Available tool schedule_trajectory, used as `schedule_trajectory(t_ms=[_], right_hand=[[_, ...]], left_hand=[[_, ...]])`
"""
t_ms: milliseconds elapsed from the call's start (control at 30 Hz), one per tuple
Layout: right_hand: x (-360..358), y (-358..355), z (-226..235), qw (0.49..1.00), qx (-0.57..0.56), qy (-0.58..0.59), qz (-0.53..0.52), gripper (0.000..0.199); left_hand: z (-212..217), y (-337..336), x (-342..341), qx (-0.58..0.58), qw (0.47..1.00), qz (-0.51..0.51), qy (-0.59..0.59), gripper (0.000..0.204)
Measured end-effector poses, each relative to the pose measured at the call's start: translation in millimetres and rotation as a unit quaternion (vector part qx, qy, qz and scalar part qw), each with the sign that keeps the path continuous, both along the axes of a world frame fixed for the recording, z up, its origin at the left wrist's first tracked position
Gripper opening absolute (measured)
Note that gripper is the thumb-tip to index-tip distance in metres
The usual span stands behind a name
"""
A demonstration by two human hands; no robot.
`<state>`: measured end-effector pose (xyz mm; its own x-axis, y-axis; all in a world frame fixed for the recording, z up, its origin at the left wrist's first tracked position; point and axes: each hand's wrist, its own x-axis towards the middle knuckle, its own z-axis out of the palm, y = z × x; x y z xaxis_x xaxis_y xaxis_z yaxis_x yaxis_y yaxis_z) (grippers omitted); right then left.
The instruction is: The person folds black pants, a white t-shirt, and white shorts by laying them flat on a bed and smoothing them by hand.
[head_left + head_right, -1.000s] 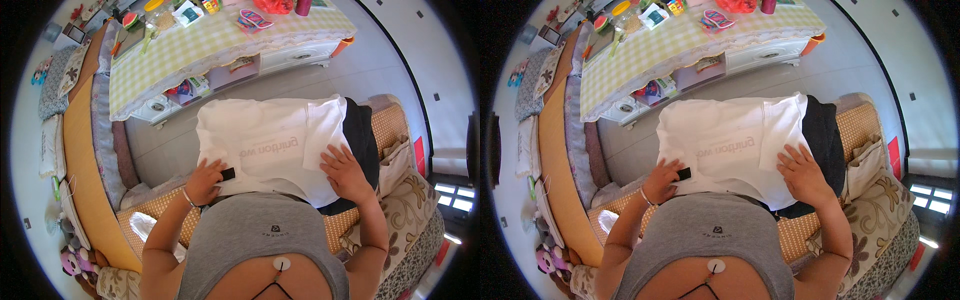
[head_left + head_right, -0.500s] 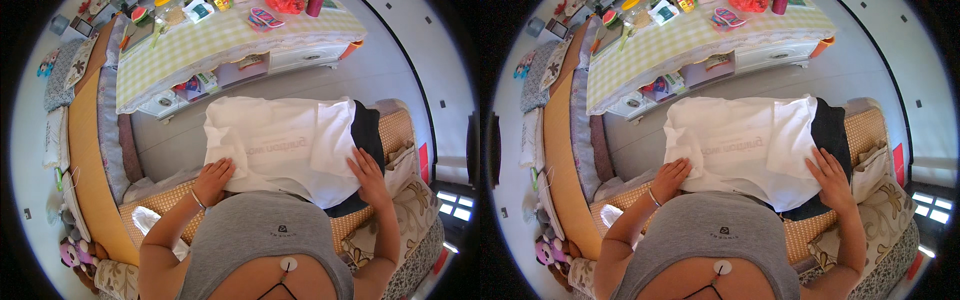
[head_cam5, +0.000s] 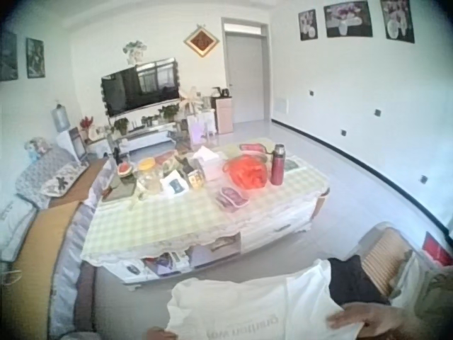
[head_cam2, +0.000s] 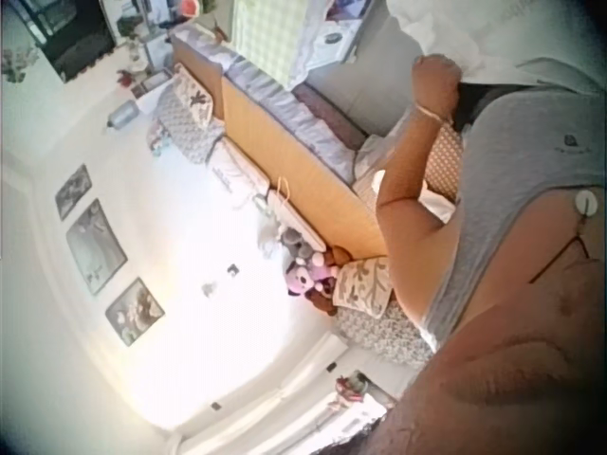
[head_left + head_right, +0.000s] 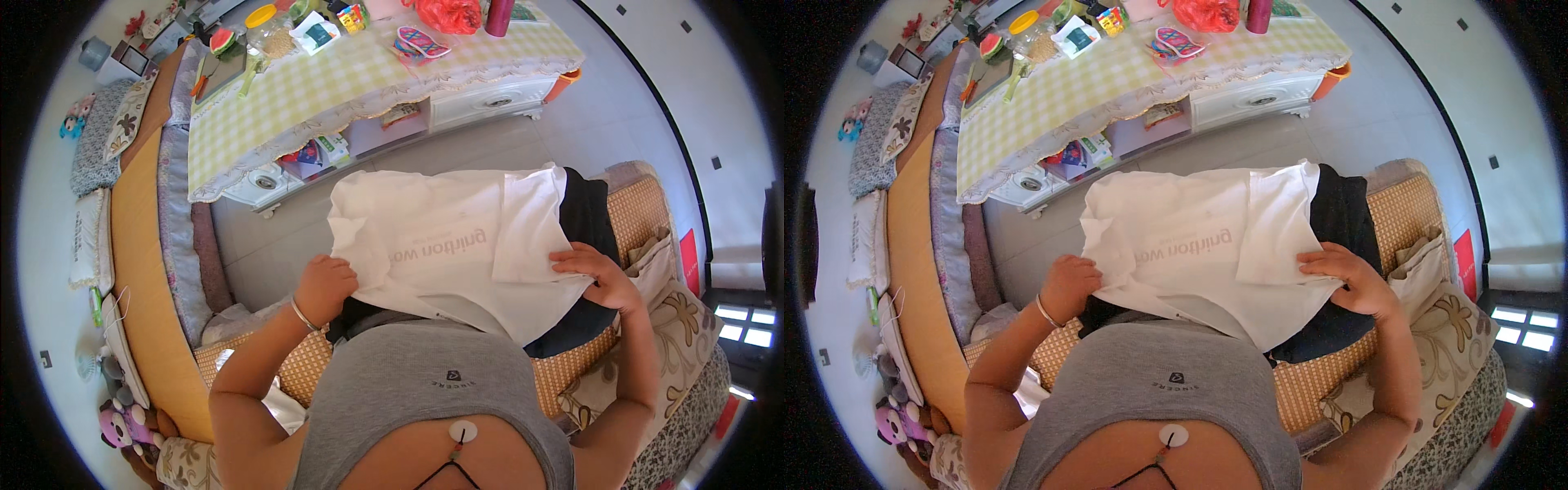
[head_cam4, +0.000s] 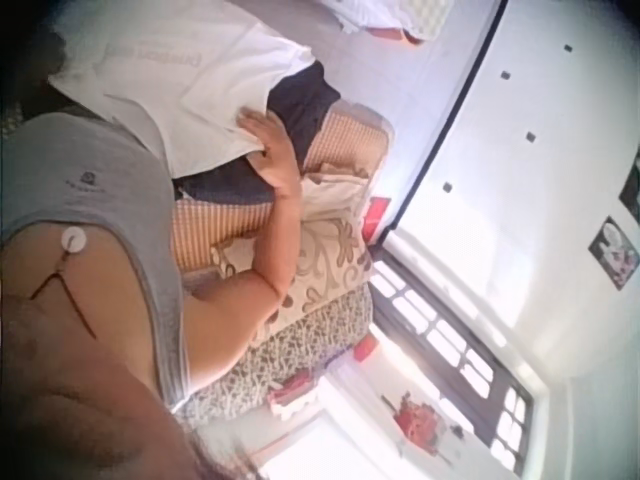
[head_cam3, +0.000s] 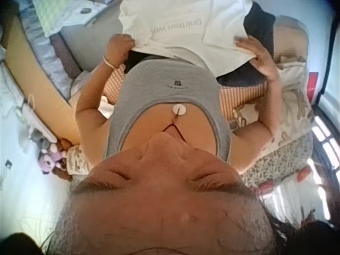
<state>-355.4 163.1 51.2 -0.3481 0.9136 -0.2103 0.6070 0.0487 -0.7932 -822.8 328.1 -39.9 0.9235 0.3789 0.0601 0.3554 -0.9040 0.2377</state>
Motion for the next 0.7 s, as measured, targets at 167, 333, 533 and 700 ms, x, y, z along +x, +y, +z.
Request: schedule_trajectory(t_ms=[167, 333, 533, 700], right_hand=[[1.8, 7.3, -5.7, 1.0, -0.019, 0.01, -0.006, 0.045], [-1.2, 18.4, -9.4, 0.993, 0.089, -0.073, 0.008, 0.024], [-22.4, 82.3, 32.5, 0.963, 0.087, 0.237, -0.099, 0.014], [-33.6, 119.9, 45.7, 0.946, 0.079, 0.287, -0.132, 0.024]], left_hand=[[45.2, 9.4, 18.2, 0.155, 0.985, 0.014, -0.073, 0.011], [58.0, 26.1, 12.1, 0.277, 0.958, 0.015, -0.079, 0.012], [72.5, 65.4, 32.9, 0.121, 0.978, 0.051, -0.16, 0.011], [81.1, 79.2, 33.2, -0.024, 0.983, 0.118, -0.138, 0.022]])
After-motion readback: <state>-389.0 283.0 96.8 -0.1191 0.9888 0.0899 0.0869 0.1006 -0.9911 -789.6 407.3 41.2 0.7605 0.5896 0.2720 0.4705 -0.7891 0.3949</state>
